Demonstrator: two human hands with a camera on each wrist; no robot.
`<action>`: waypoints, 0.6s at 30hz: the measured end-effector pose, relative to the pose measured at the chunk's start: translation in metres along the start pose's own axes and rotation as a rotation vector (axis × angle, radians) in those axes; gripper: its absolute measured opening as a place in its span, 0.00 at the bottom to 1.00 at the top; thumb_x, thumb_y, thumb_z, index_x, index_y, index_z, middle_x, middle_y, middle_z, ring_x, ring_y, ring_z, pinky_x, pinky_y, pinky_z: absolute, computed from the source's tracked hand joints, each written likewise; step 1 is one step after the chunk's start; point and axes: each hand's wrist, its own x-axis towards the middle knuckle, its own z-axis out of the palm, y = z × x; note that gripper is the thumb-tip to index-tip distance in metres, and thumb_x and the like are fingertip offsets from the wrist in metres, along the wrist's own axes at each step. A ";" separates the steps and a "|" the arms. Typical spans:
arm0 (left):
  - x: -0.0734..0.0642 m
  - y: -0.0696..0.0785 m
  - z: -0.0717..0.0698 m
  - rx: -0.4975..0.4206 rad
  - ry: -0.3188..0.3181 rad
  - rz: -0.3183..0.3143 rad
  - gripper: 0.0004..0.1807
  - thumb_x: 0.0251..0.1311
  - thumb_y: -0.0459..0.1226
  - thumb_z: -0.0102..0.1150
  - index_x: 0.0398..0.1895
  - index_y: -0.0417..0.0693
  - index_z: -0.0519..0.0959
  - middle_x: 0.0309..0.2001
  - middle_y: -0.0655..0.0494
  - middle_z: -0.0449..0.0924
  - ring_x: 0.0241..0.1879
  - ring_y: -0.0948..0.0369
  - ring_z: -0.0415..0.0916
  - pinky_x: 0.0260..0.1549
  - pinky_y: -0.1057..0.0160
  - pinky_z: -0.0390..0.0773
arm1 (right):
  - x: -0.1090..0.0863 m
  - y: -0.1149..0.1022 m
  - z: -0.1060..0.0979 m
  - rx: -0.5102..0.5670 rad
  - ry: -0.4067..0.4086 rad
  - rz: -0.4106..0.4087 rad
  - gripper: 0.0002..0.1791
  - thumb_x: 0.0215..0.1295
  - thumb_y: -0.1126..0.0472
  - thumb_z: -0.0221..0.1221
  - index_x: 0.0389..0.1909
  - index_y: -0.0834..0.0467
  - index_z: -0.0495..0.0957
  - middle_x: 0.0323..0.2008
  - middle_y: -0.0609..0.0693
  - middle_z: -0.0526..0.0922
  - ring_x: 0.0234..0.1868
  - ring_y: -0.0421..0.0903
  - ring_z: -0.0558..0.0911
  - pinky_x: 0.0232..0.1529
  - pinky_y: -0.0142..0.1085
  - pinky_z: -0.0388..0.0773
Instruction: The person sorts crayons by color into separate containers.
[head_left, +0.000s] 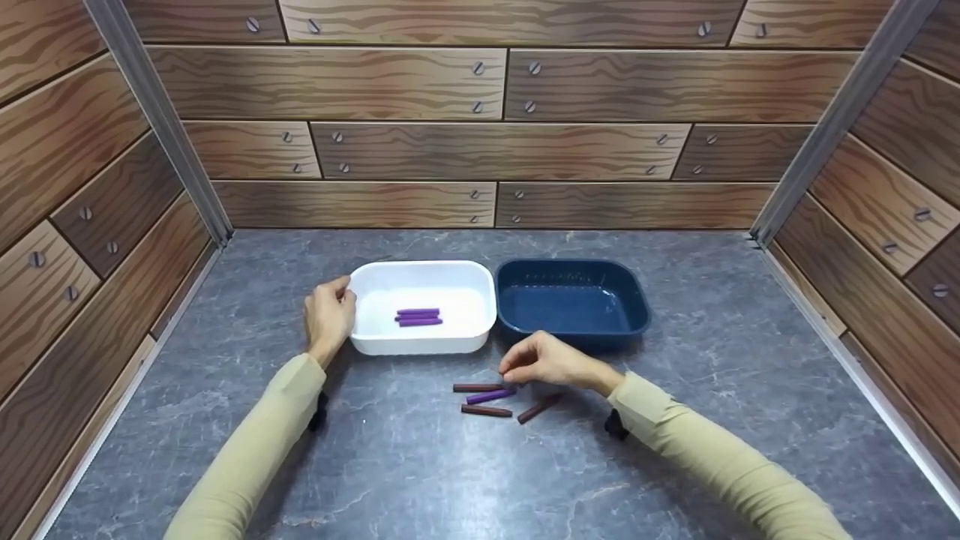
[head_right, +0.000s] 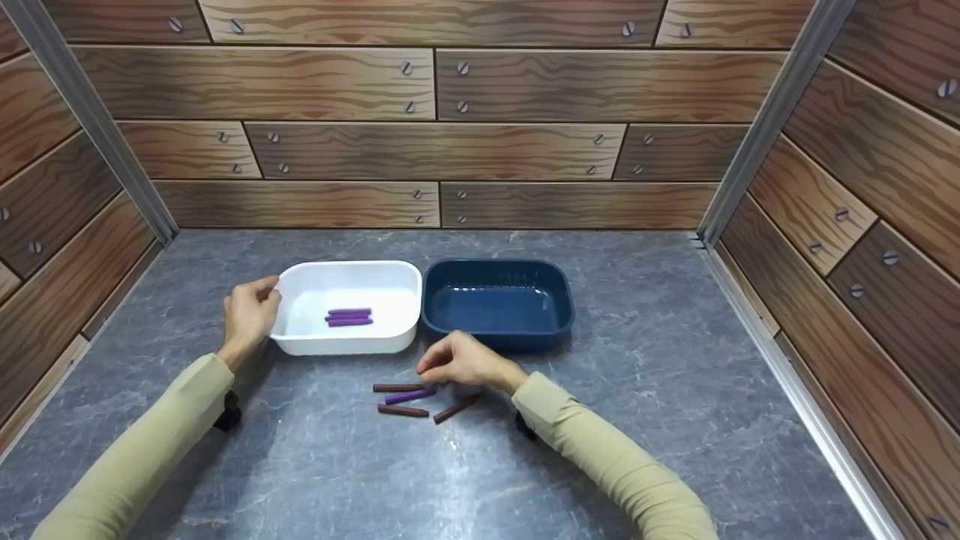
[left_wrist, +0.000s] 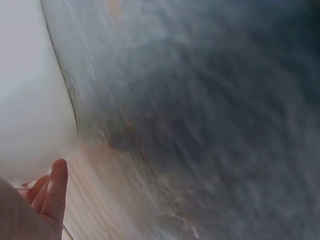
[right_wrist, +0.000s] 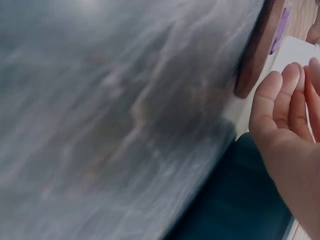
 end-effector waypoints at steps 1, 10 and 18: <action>0.000 0.000 0.000 -0.001 0.000 -0.002 0.21 0.65 0.36 0.50 0.60 0.45 0.78 0.53 0.46 0.83 0.54 0.51 0.80 0.52 0.49 0.77 | 0.000 0.001 -0.001 -0.006 -0.004 0.002 0.08 0.60 0.63 0.67 0.39 0.61 0.87 0.35 0.53 0.88 0.32 0.36 0.80 0.36 0.27 0.77; -0.001 -0.001 0.001 0.004 0.001 0.018 0.22 0.66 0.35 0.48 0.61 0.43 0.78 0.54 0.44 0.82 0.55 0.50 0.80 0.52 0.49 0.77 | -0.002 0.008 -0.002 0.004 -0.040 0.031 0.09 0.55 0.64 0.70 0.38 0.59 0.87 0.35 0.52 0.89 0.34 0.36 0.83 0.35 0.26 0.78; -0.001 0.000 0.000 -0.009 -0.007 0.010 0.22 0.67 0.36 0.48 0.62 0.42 0.77 0.55 0.43 0.82 0.55 0.50 0.80 0.53 0.49 0.77 | 0.000 0.010 -0.003 -0.038 -0.098 0.003 0.11 0.52 0.67 0.71 0.39 0.62 0.87 0.34 0.56 0.88 0.31 0.35 0.82 0.34 0.25 0.78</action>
